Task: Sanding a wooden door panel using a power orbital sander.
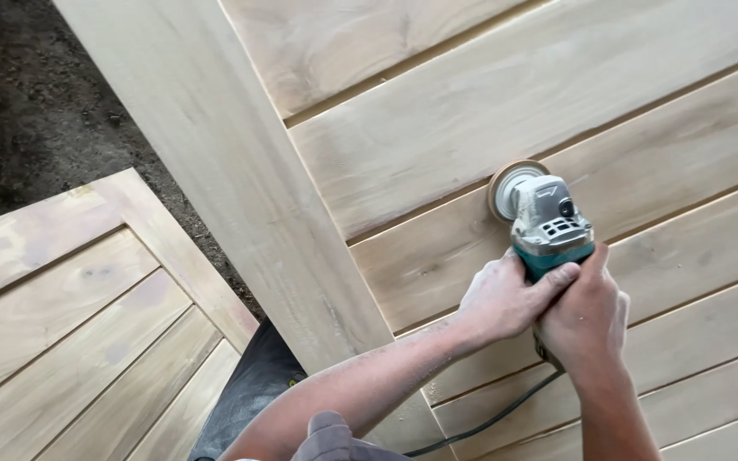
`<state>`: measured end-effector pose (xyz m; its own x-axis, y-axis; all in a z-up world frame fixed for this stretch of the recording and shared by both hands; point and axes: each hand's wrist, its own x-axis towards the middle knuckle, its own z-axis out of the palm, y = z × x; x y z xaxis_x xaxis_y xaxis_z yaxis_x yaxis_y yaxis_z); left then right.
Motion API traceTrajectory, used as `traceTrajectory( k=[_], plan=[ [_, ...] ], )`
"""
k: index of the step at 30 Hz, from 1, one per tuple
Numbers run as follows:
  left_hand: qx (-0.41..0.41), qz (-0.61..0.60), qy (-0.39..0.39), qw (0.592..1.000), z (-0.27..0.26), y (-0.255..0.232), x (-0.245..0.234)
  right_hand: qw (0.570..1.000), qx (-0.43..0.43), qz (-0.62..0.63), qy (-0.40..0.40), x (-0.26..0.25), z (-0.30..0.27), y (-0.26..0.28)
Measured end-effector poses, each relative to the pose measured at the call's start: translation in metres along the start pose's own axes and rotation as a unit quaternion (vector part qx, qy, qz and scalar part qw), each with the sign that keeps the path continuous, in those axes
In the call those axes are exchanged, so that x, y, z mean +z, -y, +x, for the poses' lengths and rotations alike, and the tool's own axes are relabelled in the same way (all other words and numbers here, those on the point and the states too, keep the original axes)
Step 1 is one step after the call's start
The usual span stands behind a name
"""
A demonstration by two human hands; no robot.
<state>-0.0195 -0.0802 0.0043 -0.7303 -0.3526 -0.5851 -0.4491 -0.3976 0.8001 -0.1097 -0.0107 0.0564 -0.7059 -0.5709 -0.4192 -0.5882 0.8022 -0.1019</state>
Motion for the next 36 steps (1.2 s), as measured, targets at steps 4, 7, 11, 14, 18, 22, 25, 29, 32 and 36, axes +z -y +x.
traceTrajectory(
  k=[4, 7, 11, 14, 18, 22, 25, 29, 32, 36],
  plan=[
    [-0.014, -0.023, -0.022, 0.999, -0.025, 0.009, -0.030, 1.000, -0.027, -0.003, 0.003, 0.012, -0.008, 0.025],
    [-0.003, -0.059, -0.062, 0.996, -0.049, 0.024, -0.051, 0.997, -0.070, 0.025, 0.027, 0.014, -0.018, 0.059],
    [-0.008, -0.116, -0.112, 0.987, -0.068, 0.045, -0.072, 0.991, -0.114, 0.038, 0.054, 0.015, -0.024, 0.098],
    [-0.017, -0.125, -0.151, 0.981, -0.077, 0.055, -0.080, 0.985, -0.154, 0.034, 0.065, 0.015, -0.026, 0.114],
    [-0.032, -0.157, -0.164, 0.973, -0.082, 0.057, -0.082, 0.974, -0.208, 0.021, 0.083, 0.015, -0.021, 0.121],
    [-0.014, -0.211, -0.150, 0.966, -0.072, 0.059, -0.072, 0.972, -0.212, 0.007, 0.097, 0.008, -0.013, 0.116],
    [-0.002, -0.212, -0.156, 0.965, -0.060, 0.049, -0.062, 0.974, -0.212, -0.003, 0.083, 0.004, -0.004, 0.105],
    [0.019, -0.188, -0.130, 0.973, -0.039, 0.030, -0.048, 0.980, -0.186, -0.032, 0.070, -0.004, 0.012, 0.083],
    [0.014, -0.173, -0.107, 0.979, -0.024, 0.013, -0.039, 0.986, -0.150, -0.035, 0.070, -0.011, 0.022, 0.066],
    [0.052, -0.156, -0.085, 0.983, 0.005, -0.004, -0.023, 0.993, -0.109, -0.014, 0.031, -0.017, 0.041, 0.037]
  ],
)
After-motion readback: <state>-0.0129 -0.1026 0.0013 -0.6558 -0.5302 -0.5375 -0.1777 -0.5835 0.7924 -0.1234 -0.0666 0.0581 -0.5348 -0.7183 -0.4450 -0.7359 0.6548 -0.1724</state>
